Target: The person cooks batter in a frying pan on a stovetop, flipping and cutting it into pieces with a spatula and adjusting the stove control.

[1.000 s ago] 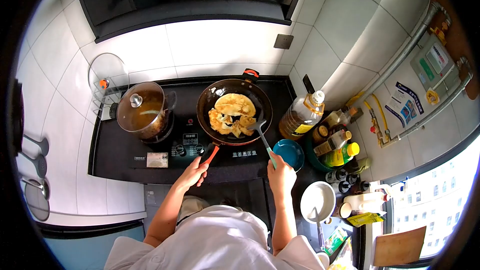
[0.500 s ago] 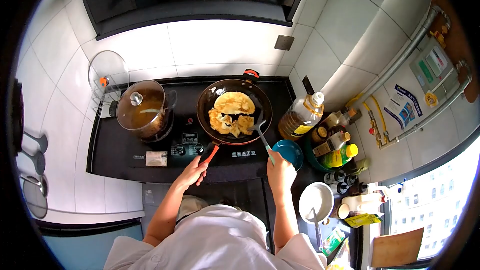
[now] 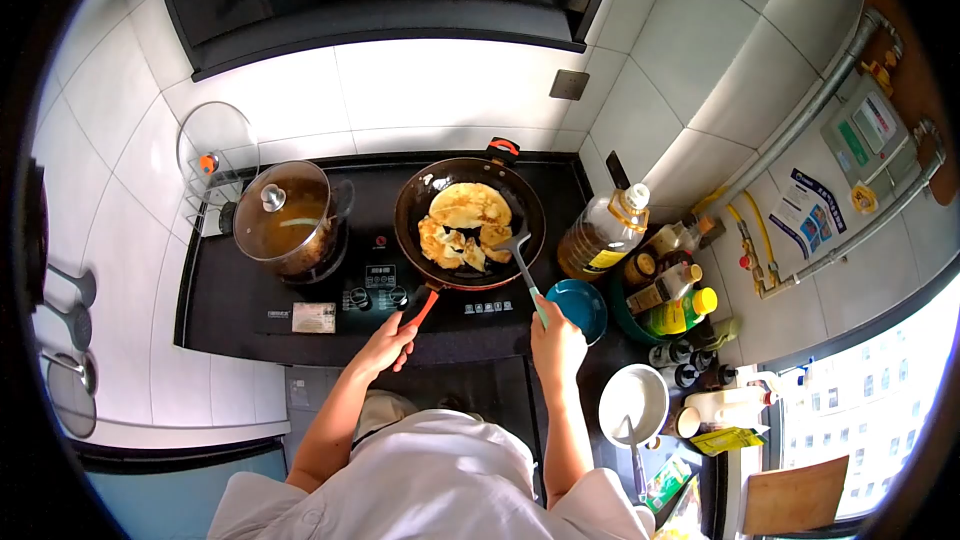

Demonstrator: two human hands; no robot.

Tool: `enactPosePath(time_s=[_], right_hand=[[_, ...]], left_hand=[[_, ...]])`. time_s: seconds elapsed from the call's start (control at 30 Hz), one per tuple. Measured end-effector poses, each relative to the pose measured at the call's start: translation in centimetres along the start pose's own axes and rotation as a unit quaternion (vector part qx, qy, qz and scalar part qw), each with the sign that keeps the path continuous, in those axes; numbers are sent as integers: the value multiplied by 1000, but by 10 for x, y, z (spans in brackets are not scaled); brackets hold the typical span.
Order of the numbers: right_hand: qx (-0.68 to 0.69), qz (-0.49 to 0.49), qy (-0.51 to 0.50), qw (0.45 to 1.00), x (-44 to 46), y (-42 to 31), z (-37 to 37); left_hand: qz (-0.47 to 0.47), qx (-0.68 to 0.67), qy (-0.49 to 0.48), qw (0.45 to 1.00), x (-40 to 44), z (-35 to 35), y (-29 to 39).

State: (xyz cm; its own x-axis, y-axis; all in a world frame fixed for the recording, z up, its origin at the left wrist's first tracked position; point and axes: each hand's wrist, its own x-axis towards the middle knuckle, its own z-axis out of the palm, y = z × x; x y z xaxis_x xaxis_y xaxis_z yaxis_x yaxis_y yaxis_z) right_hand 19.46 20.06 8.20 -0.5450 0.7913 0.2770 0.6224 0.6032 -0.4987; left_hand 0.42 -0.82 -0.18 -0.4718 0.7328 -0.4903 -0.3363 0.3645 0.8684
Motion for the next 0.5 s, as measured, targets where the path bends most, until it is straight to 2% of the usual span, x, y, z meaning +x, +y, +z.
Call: enactPosePath(time_s=[0.5], right_hand=[[6, 41, -37, 998, -7, 12, 6]], left_hand=[[-3, 5, -8, 1000, -2, 0, 2]])
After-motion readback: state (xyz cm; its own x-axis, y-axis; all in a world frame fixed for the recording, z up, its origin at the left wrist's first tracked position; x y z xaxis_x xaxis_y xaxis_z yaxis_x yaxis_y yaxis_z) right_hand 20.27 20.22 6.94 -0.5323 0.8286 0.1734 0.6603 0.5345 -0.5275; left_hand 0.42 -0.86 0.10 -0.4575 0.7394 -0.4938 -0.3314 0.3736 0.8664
